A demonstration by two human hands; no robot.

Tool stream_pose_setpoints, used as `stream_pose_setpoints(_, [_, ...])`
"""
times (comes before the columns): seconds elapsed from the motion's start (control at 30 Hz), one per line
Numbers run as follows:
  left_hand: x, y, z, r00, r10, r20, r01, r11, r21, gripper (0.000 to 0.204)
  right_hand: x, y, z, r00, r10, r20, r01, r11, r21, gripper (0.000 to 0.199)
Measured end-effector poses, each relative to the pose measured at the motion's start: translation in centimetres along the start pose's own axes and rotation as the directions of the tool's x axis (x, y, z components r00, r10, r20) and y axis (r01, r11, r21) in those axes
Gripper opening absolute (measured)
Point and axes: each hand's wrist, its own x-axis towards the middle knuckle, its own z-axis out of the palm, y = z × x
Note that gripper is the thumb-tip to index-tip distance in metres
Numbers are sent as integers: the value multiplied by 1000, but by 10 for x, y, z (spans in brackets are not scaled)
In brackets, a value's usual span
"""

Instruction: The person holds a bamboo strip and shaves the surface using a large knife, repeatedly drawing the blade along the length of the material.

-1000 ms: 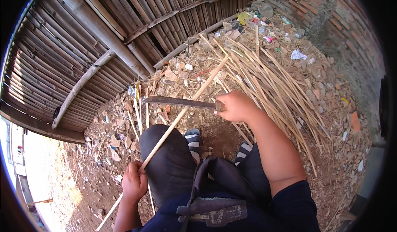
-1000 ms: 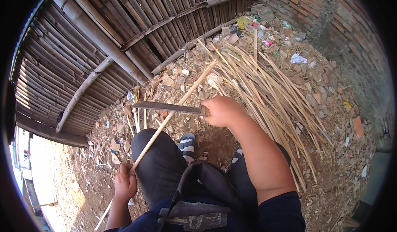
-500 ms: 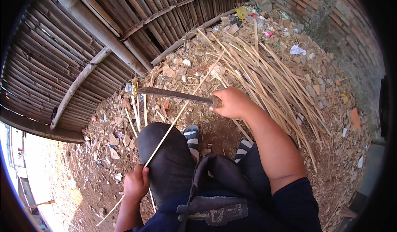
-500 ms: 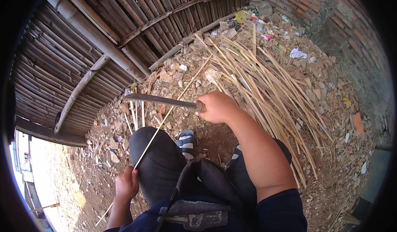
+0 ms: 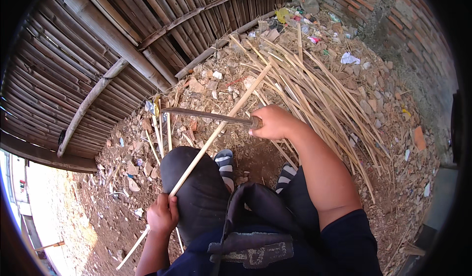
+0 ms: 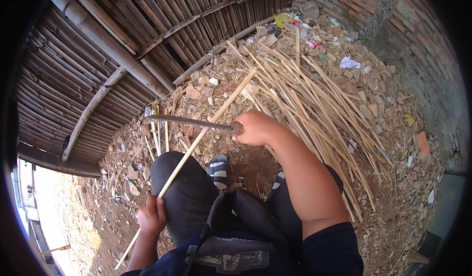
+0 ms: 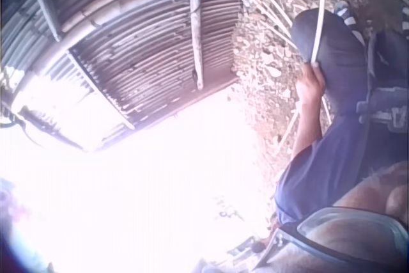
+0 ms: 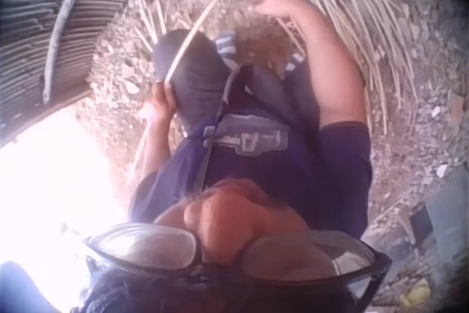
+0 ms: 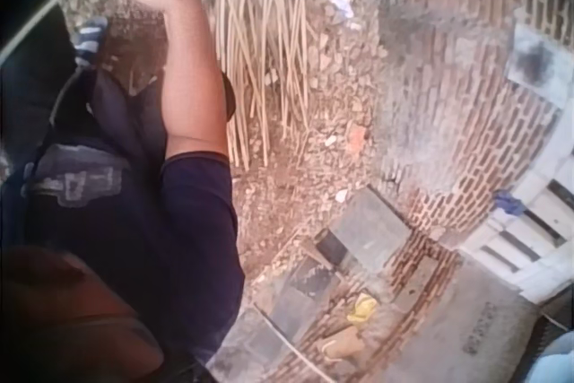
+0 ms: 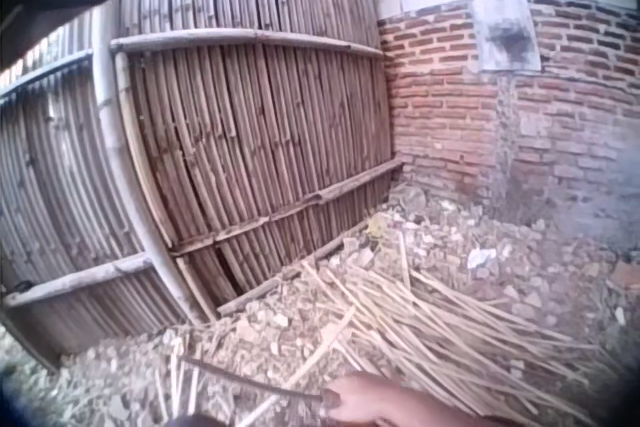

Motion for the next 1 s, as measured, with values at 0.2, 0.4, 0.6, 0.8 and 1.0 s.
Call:
stream_pose_setpoints(0.2, [0,3,-6,1000,-19,11,19,1000,-2,24,-1,-18,11,996,43,-78,-46,998,-38,36])
stream_pose_setpoints(0.4, [9,5,-12,997,-20,68,25,996,-81,25,19,9,27,987,-88,-132,96,994,52,35])
stream_pose_setpoints(0.6, [5,5,-12,997,-35,69,36,999,-2,25,9,-22,19,994,-54,-97,52,998,-18,34])
stream_pose_setpoints(0.8, [8,5,-9,998,-23,63,26,999,-38,24,20,6,35,950,-103,-296,119,992,37,38])
stream_pose_setpoints(1.0, [9,-5,-8,994,-28,109,38,995,-90,27,9,-31,19,996,-67,-55,66,998,-19,37])
